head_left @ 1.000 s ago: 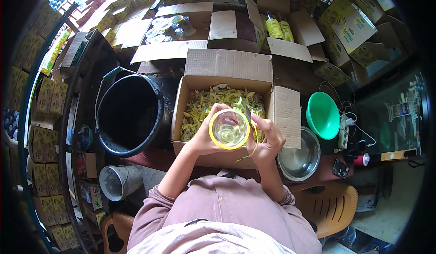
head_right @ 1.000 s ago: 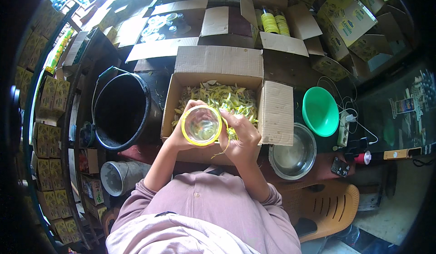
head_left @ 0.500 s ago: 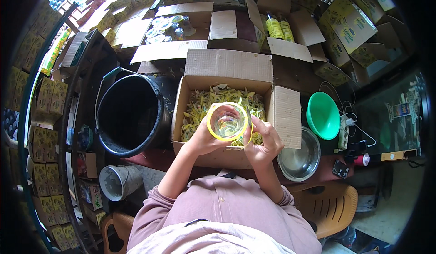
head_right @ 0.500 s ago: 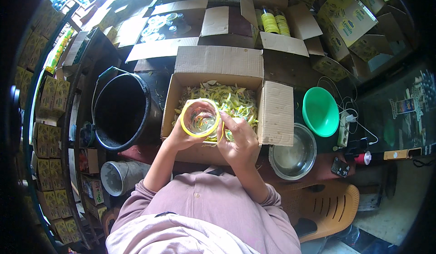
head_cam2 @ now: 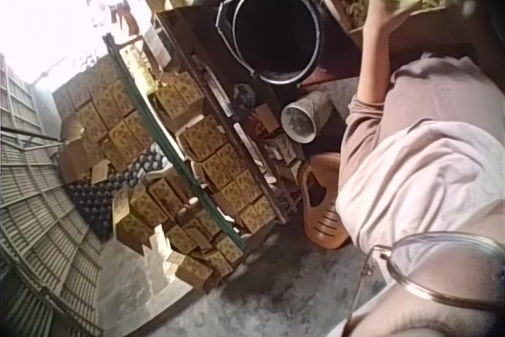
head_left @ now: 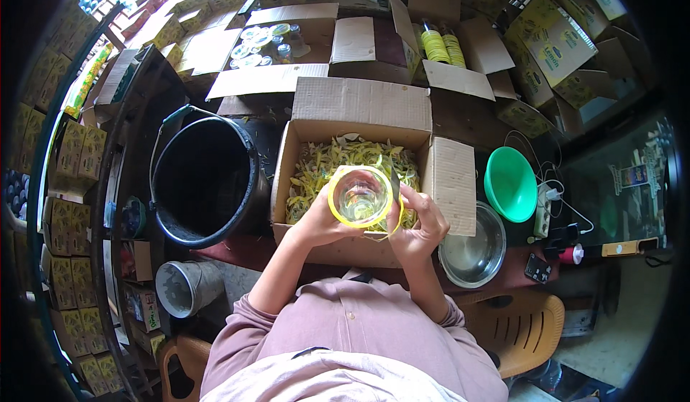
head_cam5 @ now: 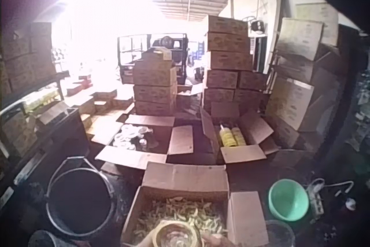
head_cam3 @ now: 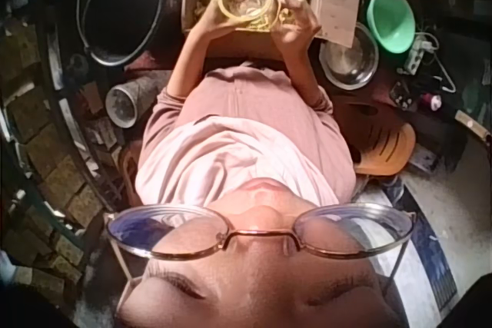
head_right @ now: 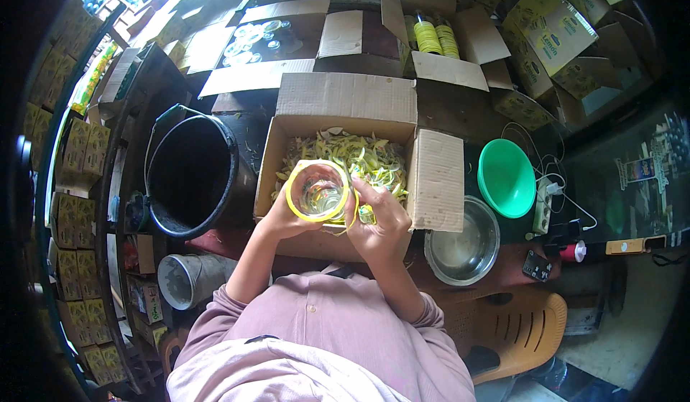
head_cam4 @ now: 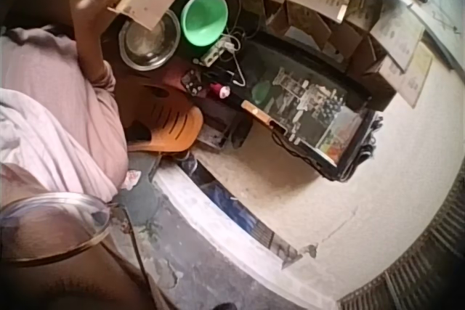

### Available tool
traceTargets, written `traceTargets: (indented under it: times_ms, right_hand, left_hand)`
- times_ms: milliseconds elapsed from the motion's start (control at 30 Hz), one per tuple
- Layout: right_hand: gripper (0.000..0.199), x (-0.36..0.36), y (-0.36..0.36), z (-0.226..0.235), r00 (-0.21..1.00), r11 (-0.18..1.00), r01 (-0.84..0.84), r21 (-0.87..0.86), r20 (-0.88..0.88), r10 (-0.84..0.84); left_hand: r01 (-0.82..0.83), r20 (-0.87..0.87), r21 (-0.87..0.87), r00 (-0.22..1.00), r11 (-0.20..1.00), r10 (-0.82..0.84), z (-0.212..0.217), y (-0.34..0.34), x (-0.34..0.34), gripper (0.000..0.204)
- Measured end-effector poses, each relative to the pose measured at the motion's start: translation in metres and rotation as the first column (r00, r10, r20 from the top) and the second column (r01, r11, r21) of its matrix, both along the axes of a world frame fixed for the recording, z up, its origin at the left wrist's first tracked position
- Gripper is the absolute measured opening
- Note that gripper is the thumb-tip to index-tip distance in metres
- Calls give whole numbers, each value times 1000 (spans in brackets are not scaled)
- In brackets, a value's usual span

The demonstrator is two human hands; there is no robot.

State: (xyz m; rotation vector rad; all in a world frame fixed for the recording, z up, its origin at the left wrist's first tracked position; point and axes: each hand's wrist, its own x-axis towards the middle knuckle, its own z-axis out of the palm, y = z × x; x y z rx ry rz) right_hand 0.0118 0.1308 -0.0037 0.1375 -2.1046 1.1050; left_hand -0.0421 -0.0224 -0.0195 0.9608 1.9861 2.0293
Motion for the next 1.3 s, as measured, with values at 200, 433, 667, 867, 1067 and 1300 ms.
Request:
traceTargets:
  times_ms: [200,433,667,867,1067,1300]
  right_hand:
    - [30,-3,2,1,998,996,-52,-68,-47,49]
    - [29,-2,-1,3,1000,999,-20,-44,-25,19]
    - [33,-5,2,4,998,998,-57,-23,-19,56]
    - [31,-5,-1,3,999,997,-53,-53,-14,52]
    - [32,-2,-7,4,1000,996,17,-90,-22,-19]
    - [32,3,-5,6,999,1000,22,0,33,-22]
  left_hand:
    - [26,37,9,999,1000,-26,-2,-3,-1,66]
    - [48,96,-2,994,999,-47,-2,-3,-1,69]
    - [100,124,19,987,995,-101,-3,-3,-2,68]
    - [41,28,45,999,998,-42,-1,5,0,64]
    - [-28,59,92,998,995,22,-10,7,-1,64]
    - [7,63,85,998,996,-12,-10,6,-1,70]
